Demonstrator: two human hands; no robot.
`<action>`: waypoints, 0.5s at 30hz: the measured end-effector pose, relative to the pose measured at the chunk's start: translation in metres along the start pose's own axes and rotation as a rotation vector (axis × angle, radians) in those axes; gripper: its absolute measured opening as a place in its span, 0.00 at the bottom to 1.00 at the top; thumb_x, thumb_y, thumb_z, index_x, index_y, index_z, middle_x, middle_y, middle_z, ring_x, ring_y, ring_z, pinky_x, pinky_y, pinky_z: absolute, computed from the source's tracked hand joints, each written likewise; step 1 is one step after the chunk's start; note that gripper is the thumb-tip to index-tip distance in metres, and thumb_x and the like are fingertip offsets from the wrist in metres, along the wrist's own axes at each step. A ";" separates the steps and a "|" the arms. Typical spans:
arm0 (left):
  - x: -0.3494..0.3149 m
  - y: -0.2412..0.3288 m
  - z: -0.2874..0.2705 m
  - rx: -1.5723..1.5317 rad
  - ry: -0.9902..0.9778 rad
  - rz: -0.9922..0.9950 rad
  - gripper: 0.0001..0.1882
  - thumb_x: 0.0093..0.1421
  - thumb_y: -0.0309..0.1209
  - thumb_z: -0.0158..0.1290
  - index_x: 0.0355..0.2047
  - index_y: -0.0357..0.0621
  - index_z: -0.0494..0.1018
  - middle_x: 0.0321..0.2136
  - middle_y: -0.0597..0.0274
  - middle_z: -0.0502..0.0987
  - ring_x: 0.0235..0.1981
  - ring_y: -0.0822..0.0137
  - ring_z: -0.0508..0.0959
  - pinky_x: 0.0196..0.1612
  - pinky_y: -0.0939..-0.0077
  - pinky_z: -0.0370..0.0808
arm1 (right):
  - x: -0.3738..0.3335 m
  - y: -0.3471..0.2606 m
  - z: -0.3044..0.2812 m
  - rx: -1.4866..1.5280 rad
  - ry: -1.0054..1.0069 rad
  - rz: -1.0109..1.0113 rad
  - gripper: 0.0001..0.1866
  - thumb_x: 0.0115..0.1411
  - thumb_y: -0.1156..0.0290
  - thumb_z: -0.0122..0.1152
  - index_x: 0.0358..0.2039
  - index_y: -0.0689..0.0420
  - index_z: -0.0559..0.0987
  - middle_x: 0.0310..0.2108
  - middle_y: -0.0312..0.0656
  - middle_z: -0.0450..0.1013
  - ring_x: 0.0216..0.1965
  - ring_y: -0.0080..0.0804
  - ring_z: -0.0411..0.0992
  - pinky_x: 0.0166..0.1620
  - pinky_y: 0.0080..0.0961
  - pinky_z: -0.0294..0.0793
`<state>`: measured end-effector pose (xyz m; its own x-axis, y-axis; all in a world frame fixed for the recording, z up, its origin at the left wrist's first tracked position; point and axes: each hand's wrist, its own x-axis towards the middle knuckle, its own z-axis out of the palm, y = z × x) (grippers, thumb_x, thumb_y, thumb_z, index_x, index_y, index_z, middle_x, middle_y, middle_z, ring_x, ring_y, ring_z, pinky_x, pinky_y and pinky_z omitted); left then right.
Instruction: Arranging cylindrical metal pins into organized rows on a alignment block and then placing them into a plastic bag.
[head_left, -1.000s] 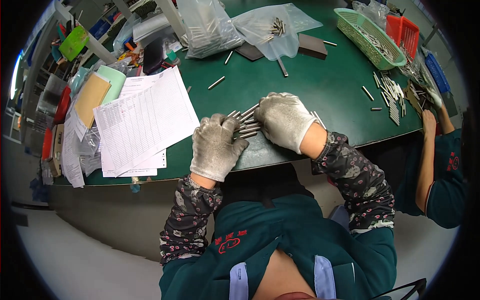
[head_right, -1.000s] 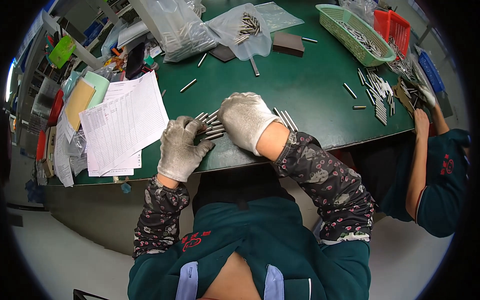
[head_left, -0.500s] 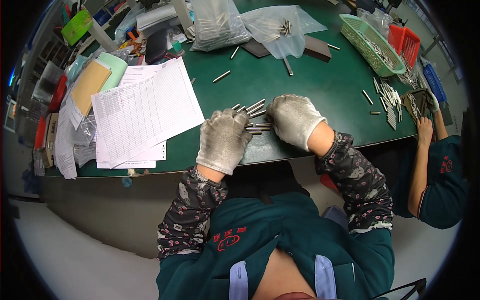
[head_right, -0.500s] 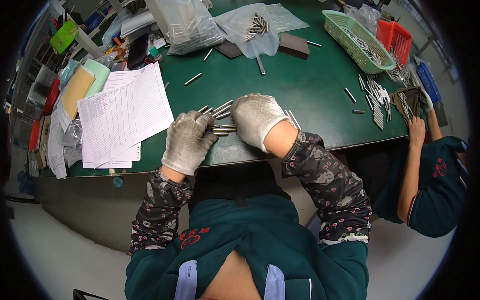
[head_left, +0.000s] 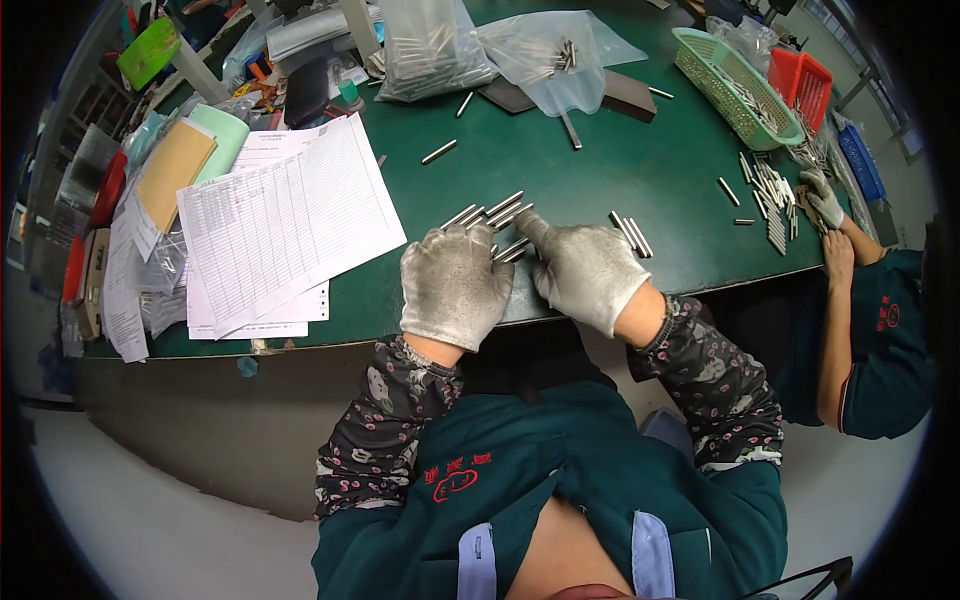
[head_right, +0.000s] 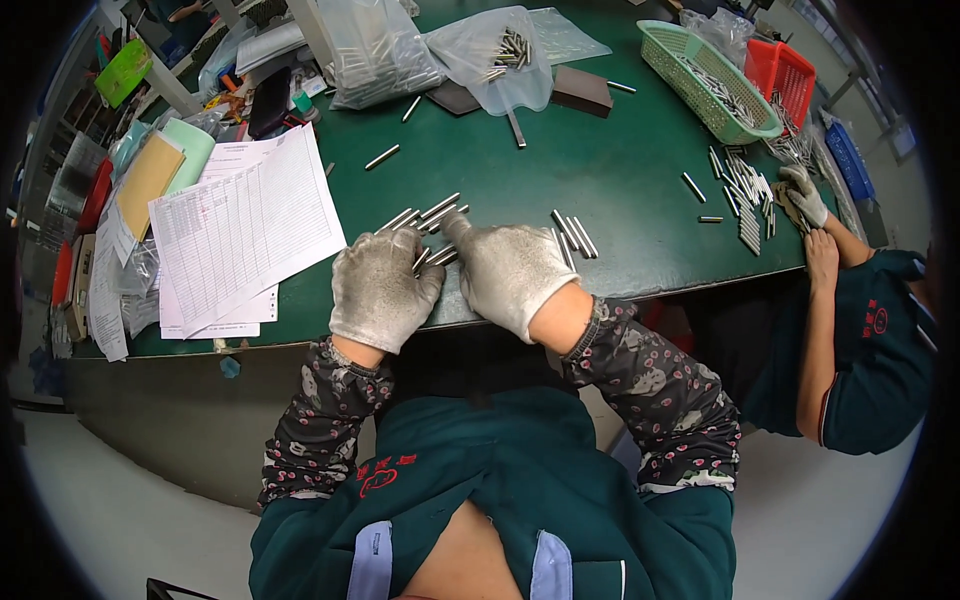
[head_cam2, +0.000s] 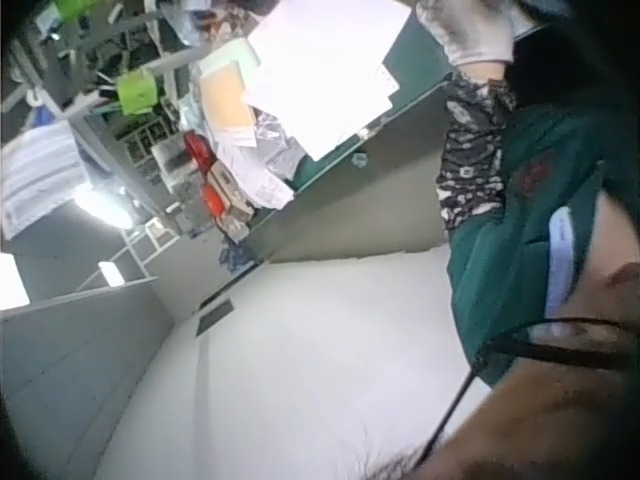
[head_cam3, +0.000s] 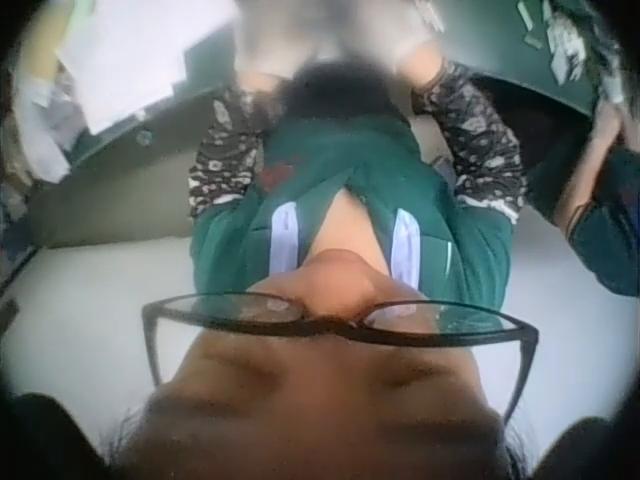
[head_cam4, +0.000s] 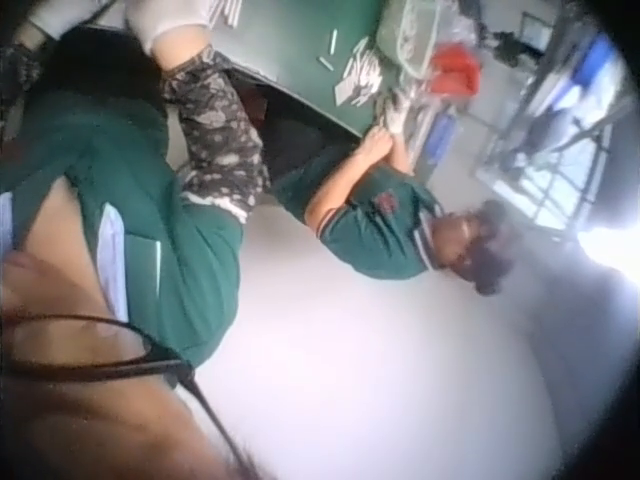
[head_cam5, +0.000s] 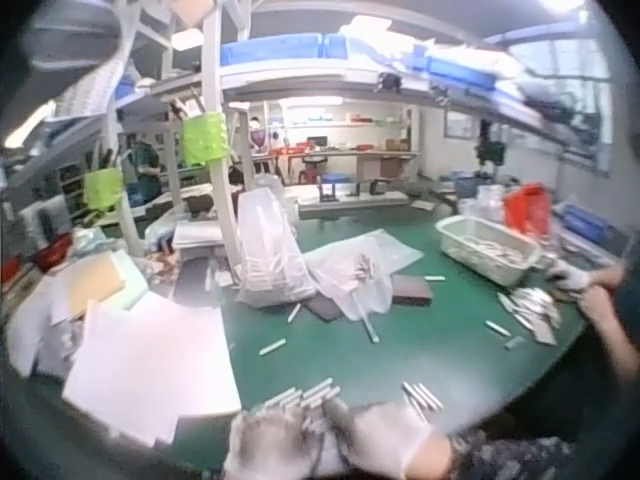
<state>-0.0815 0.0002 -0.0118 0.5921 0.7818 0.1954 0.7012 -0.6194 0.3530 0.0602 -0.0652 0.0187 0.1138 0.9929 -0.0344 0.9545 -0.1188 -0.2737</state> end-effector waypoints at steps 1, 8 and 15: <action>-0.001 0.000 -0.001 -0.021 -0.018 0.022 0.13 0.46 0.36 0.59 0.31 0.44 0.75 0.28 0.60 0.76 0.34 0.58 0.76 0.41 0.62 0.71 | 0.001 0.003 0.003 -0.006 -0.020 -0.056 0.16 0.52 0.72 0.50 0.43 0.57 0.75 0.25 0.49 0.75 0.30 0.48 0.75 0.33 0.41 0.73; -0.009 -0.012 -0.002 -0.028 0.015 0.141 0.11 0.49 0.31 0.59 0.33 0.45 0.73 0.29 0.61 0.76 0.36 0.59 0.76 0.41 0.65 0.72 | 0.003 0.010 0.005 0.019 0.033 -0.082 0.12 0.53 0.72 0.51 0.37 0.55 0.77 0.29 0.49 0.75 0.33 0.47 0.75 0.37 0.39 0.73; -0.011 -0.017 -0.005 0.015 0.052 0.114 0.11 0.49 0.31 0.58 0.34 0.46 0.73 0.29 0.60 0.75 0.35 0.59 0.76 0.39 0.64 0.73 | -0.002 0.022 0.013 -0.013 0.137 -0.204 0.11 0.50 0.72 0.54 0.36 0.53 0.78 0.25 0.45 0.72 0.31 0.45 0.73 0.33 0.39 0.72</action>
<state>-0.1018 0.0026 -0.0157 0.6471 0.7087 0.2810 0.6365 -0.7051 0.3125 0.0772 -0.0700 0.0000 -0.0460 0.9874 0.1514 0.9648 0.0832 -0.2495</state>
